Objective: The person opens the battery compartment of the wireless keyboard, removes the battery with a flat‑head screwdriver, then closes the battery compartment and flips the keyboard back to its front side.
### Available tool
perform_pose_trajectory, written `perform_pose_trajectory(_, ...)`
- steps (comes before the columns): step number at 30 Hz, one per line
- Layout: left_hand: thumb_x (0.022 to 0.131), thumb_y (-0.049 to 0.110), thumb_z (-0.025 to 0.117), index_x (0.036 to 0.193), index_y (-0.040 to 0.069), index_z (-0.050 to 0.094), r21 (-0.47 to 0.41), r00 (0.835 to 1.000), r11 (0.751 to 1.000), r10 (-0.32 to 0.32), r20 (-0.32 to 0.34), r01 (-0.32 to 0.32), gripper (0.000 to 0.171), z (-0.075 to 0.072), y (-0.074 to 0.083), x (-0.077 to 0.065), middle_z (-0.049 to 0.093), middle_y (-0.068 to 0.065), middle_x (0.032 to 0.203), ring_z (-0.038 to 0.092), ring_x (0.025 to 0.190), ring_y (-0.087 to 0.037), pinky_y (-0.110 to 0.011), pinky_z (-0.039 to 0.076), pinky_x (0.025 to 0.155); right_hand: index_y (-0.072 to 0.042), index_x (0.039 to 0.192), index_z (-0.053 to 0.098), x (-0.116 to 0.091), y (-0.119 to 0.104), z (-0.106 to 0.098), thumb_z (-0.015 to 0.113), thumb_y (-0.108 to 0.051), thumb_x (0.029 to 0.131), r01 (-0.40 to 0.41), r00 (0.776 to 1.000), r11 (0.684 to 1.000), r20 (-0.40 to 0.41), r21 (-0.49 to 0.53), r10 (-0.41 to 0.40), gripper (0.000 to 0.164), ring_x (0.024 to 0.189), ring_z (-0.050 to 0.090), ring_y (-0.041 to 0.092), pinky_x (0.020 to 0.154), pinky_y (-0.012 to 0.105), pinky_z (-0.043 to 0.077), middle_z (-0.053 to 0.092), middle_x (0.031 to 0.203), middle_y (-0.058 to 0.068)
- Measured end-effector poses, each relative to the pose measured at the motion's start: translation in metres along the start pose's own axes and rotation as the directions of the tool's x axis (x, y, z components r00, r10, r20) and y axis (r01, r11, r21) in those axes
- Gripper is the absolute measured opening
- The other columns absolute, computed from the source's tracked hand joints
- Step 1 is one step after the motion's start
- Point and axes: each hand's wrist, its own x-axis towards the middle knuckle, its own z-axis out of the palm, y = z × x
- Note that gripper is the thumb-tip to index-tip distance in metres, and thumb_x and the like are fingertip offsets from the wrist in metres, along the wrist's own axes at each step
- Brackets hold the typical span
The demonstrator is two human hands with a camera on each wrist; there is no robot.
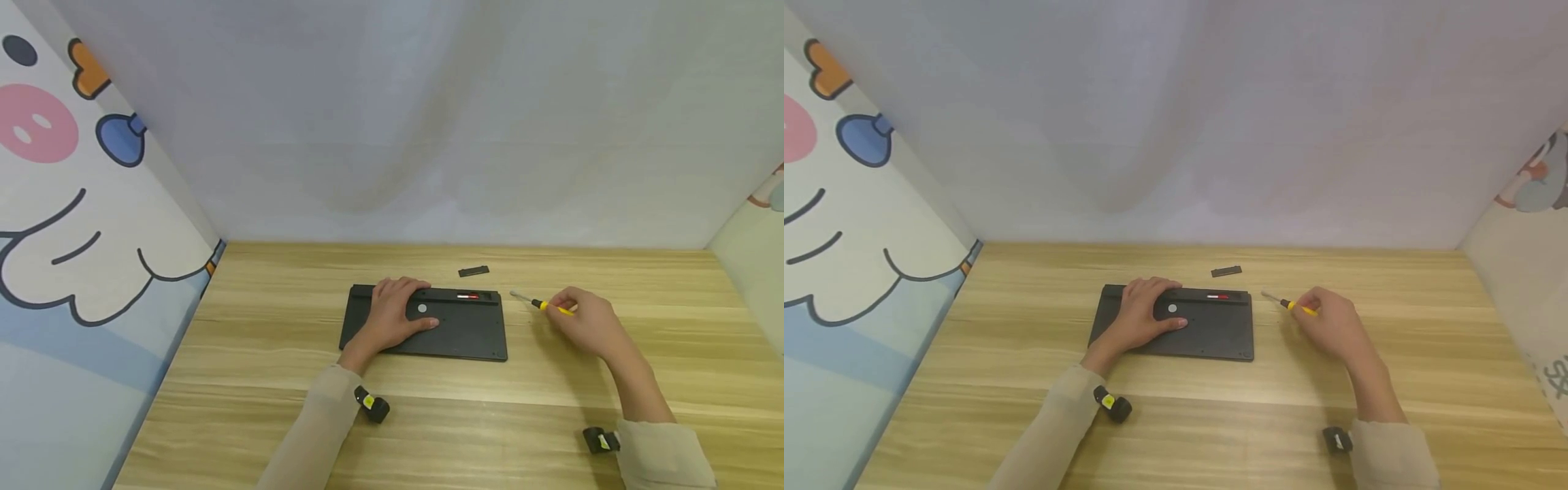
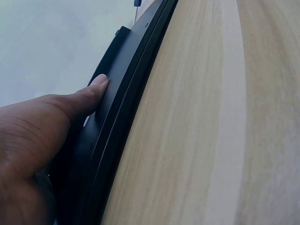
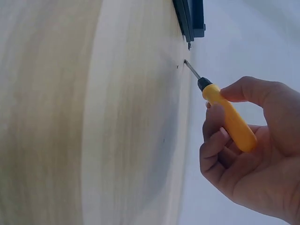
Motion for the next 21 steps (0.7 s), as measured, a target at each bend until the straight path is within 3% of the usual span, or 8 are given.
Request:
perform_pose_trajectory(3, 0.087, 0.048, 0.079, 0.147, 0.022, 0.053, 0.0, 1.0, 1.0, 0.002, 0.0, -0.002, 0.07, -0.001, 0.0, 0.0, 0.057, -0.004, 0.148, 0.051, 0.139, -0.029, -0.056, 0.015, 0.13, -0.005, 0.109, 0.069, 0.001, 0.0, 0.0, 0.058, -0.028, 0.099, -0.003, 1.0, 1.0, 0.011, 0.002, 0.003, 0.028, 0.102, 0.065, 0.039, 0.072, 0.033, 0.05, 0.069, 0.119, 0.028)
perform_pose_trajectory(6, 0.087, 0.048, 0.079, 0.147, 0.022, 0.053, -0.001, 1.0, 1.0, 0.0, -0.001, 0.0, 0.07, -0.001, 0.0, -0.001, 0.057, -0.004, 0.147, 0.051, 0.139, -0.028, -0.056, 0.016, 0.13, -0.003, 0.11, 0.07, 0.002, -0.001, -0.001, 0.057, -0.028, 0.1, 0.017, 1.0, 1.0, 0.015, -0.005, -0.017, 0.029, 0.109, 0.064, 0.047, 0.081, 0.049, 0.055, 0.068, 0.122, 0.03)
perform_pose_trajectory(10, 0.087, 0.049, 0.079, 0.147, 0.022, 0.053, -0.004, 1.0, 1.0, -0.005, 0.001, 0.005, 0.071, -0.001, 0.0, 0.0, 0.056, -0.003, 0.148, 0.051, 0.139, -0.027, -0.055, 0.015, 0.13, 0.001, 0.113, 0.07, 0.002, -0.001, -0.002, 0.058, -0.029, 0.101, 0.048, 0.999, 0.999, 0.022, -0.025, -0.048, 0.034, 0.117, 0.06, 0.053, 0.093, 0.064, 0.052, 0.068, 0.123, 0.031)
perform_pose_trajectory(15, 0.087, 0.048, 0.079, 0.147, 0.023, 0.053, -0.011, 1.0, 1.0, -0.003, 0.001, 0.003, 0.071, 0.0, 0.0, 0.001, 0.056, -0.004, 0.148, 0.051, 0.139, -0.028, -0.055, 0.013, 0.131, 0.002, 0.115, 0.069, 0.003, -0.001, -0.005, 0.061, -0.029, 0.101, 0.082, 0.996, 0.995, 0.025, -0.048, -0.081, 0.036, 0.117, 0.061, 0.053, 0.096, 0.065, 0.05, 0.069, 0.121, 0.03)
perform_pose_trajectory(21, 0.087, 0.048, 0.079, 0.147, 0.023, 0.053, -0.012, 1.0, 1.0, -0.007, -0.001, 0.007, 0.071, 0.0, 0.0, 0.002, 0.056, -0.004, 0.148, 0.05, 0.14, -0.028, -0.055, 0.012, 0.131, 0.001, 0.113, 0.07, 0.005, -0.007, -0.011, 0.064, -0.029, 0.1, 0.115, 0.993, 0.992, 0.023, -0.054, -0.114, 0.033, 0.101, 0.065, 0.039, 0.085, 0.05, 0.053, 0.071, 0.116, 0.025)
